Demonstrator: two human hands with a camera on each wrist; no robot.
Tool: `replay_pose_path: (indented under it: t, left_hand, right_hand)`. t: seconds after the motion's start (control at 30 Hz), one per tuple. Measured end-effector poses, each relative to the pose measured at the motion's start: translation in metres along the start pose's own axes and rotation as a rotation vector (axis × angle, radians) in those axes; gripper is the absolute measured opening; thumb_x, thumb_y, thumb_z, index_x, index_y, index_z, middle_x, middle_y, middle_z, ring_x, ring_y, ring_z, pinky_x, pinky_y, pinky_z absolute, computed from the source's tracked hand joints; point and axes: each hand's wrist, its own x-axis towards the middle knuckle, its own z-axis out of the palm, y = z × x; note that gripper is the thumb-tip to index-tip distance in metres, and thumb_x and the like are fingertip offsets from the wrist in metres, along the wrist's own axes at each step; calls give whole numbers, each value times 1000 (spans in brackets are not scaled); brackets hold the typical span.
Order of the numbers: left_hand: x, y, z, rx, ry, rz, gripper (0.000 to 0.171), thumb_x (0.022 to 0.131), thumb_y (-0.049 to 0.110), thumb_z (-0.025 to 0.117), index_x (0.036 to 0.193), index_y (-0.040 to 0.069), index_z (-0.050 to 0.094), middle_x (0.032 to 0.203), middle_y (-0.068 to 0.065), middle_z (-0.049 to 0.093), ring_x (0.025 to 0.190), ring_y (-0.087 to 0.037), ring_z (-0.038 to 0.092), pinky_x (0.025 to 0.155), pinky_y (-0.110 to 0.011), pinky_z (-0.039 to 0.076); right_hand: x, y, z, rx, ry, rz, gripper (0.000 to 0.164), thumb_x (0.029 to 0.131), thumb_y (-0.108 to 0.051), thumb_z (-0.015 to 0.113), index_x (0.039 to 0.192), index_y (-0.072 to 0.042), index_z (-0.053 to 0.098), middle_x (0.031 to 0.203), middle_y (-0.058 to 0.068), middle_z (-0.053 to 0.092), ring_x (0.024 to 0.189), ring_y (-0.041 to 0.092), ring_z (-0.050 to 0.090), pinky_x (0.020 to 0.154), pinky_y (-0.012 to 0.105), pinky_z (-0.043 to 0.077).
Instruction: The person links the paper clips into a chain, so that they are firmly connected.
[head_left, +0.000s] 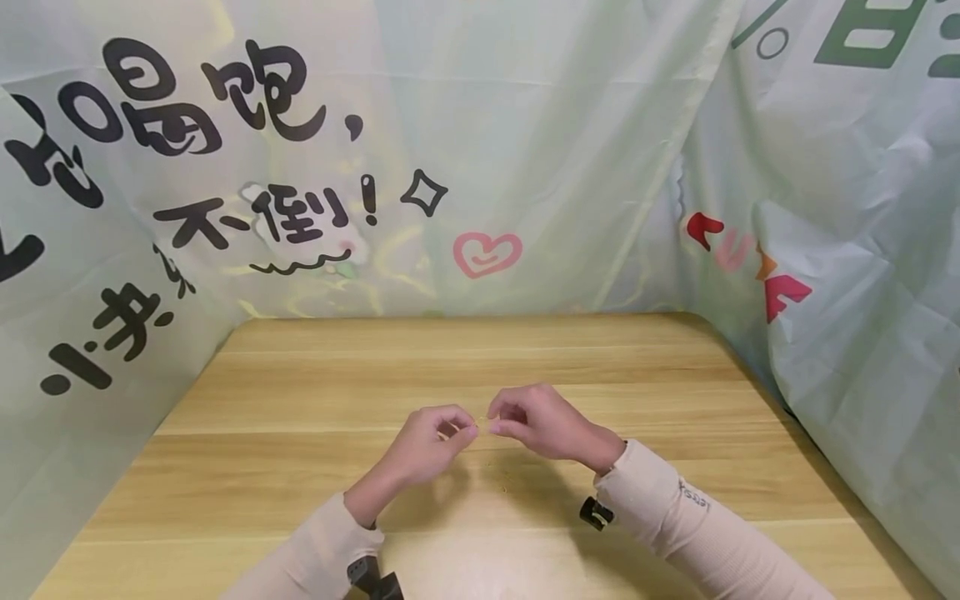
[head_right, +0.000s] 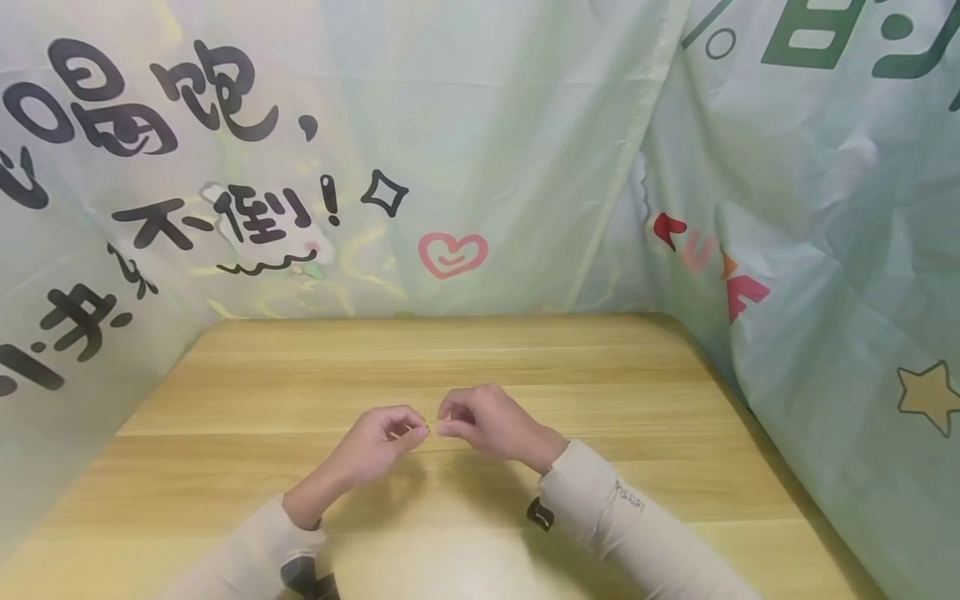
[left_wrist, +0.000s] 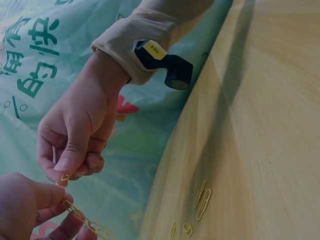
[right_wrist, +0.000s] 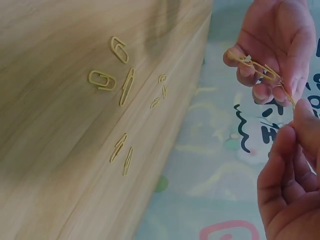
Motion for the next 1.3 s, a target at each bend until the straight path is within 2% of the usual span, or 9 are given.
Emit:
replay_pose_path:
  t: [0.13, 0.23, 0.43, 0.6, 0.7, 0.83, 1.0, 1.2, 1.3]
  left_hand:
    - [-1, 0, -1, -12, 2, 2, 12, 97, 17, 60, 96, 10, 69, 93, -4, 69, 86, -17, 62, 75, -37, 52]
    - [-1, 0, -1, -21, 5, 7, 11, 97, 17, 60, 95, 11, 69, 92, -7, 69, 85, -16, 61, 77, -38, 51]
    - [-1, 0, -2, -22, 2, 6, 11, 97, 18, 60, 95, 11, 69, 93, -6, 68, 85, -16, 60, 79, -40, 50]
    - [-1, 0, -1, -20, 6, -4, 11, 97, 18, 60, 95, 12, 68, 92, -4, 68, 85, -15, 60, 79, -40, 50]
    - [-1, 1, -1, -16, 11, -5, 11, 97, 18, 60, 94, 12, 68, 90, 0, 68, 85, -15, 60, 79, -39, 50]
    - [-1, 1, -2, -16, 11, -4, 11, 97, 18, 60, 94, 12, 68, 90, 0, 68, 85, -15, 60, 79, -39, 50]
    - [-1, 1, -2, -21, 9, -8, 11, 97, 18, 60, 94, 12, 68, 92, -6, 68, 85, -15, 60, 79, -39, 50]
    - [-1, 2, -3, -22, 6, -16, 11, 97, 18, 60, 95, 11, 68, 92, -4, 68, 85, -15, 60, 79, -39, 50]
    - [-1, 2, -3, -20, 5, -15, 11, 97, 18, 60, 95, 11, 68, 93, -5, 68, 86, -15, 60, 79, -40, 50]
  right_hand:
    - [-2, 0, -1, 12, 4, 38, 5, 88, -6, 71, 91, -3, 69, 77, -1, 69, 65, 3, 62, 59, 22, 52]
    - [-2, 2, -1, -13, 20, 20, 2, 89, -4, 69, 88, -6, 67, 76, -3, 68, 65, 3, 61, 59, 22, 51]
    - [-3, 5, 0, -31, 69, -5, 13, 91, -1, 64, 84, -10, 58, 70, -2, 65, 62, 7, 60, 57, 22, 50]
    - [-3, 5, 0, -50, 120, -2, 15, 87, 3, 68, 83, -10, 61, 76, -6, 63, 69, 5, 59, 64, 24, 52]
    - [-3, 4, -1, -50, 151, 8, 15, 86, 5, 69, 84, -9, 63, 79, -5, 64, 74, 6, 61, 69, 25, 53]
    - [-3, 4, -2, -4, 174, 13, 15, 88, 8, 65, 85, -7, 63, 81, -1, 65, 72, 10, 64, 66, 26, 54]
    - [-3, 4, 0, 51, 184, -6, 17, 89, 10, 61, 86, -7, 60, 82, 3, 66, 70, 12, 67, 63, 25, 55]
    - [-3, 2, 0, -3, 228, 12, 13, 88, 4, 67, 85, -9, 64, 82, -2, 67, 78, 10, 67, 72, 27, 56]
    - [-4, 1, 0, -11, 236, 42, 4, 88, -3, 69, 88, -6, 67, 84, -2, 68, 80, 10, 67, 75, 28, 56]
